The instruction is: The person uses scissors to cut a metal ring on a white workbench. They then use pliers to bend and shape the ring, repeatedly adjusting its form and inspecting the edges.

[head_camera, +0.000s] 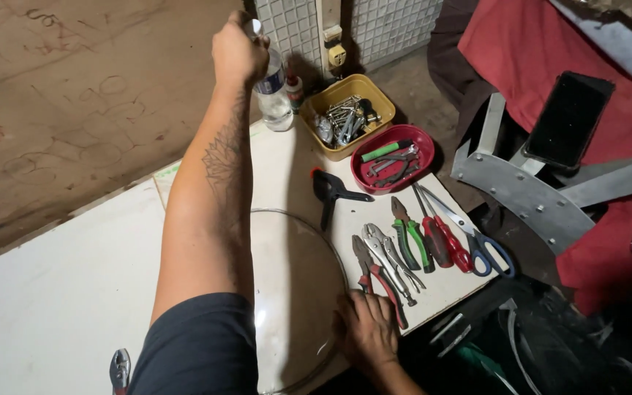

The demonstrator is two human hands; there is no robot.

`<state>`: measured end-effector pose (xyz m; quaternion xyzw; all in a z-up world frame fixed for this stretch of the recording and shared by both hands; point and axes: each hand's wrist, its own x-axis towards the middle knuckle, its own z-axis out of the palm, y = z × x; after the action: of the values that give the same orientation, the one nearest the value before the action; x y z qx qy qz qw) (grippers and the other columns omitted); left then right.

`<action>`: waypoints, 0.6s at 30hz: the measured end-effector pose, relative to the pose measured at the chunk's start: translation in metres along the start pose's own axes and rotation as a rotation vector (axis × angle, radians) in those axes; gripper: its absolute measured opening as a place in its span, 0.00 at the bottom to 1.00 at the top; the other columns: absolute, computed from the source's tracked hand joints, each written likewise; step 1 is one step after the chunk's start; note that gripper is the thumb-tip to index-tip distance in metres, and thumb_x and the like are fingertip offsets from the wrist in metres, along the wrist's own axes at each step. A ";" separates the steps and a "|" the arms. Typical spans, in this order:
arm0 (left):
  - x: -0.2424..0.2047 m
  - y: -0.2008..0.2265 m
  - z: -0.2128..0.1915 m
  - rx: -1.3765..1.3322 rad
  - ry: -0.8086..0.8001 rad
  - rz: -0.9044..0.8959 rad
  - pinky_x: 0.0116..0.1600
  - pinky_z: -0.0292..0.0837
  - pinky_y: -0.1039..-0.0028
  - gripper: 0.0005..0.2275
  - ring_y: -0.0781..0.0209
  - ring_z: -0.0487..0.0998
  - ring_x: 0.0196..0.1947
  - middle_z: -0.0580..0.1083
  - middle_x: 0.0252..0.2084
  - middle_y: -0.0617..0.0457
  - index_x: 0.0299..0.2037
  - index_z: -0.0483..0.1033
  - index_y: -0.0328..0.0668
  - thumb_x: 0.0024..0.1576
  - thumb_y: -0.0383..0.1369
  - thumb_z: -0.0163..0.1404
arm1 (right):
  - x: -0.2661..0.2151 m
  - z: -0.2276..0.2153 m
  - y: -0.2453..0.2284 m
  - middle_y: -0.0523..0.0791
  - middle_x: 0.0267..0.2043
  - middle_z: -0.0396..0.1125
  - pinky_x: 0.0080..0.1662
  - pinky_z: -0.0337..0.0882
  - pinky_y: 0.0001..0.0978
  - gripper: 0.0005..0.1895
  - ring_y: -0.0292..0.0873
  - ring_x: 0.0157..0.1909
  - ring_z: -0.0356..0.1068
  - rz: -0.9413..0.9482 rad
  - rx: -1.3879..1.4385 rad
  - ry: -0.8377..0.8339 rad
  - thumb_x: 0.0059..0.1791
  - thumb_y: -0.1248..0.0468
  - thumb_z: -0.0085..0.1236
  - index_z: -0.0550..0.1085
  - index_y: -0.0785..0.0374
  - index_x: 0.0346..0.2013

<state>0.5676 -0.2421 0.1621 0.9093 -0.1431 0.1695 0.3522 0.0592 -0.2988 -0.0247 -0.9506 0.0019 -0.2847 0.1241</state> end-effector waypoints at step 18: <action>0.014 0.013 0.026 -0.081 0.016 -0.025 0.57 0.75 0.60 0.19 0.42 0.79 0.51 0.80 0.49 0.43 0.57 0.73 0.47 0.55 0.35 0.58 | 0.012 -0.011 -0.004 0.44 0.38 0.65 0.45 0.64 0.44 0.09 0.50 0.36 0.63 0.025 0.047 0.021 0.49 0.58 0.50 0.72 0.55 0.40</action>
<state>0.5805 -0.2708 0.1576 0.8945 -0.1358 0.1664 0.3921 0.0629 -0.2981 -0.0086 -0.9442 0.0082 -0.2932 0.1501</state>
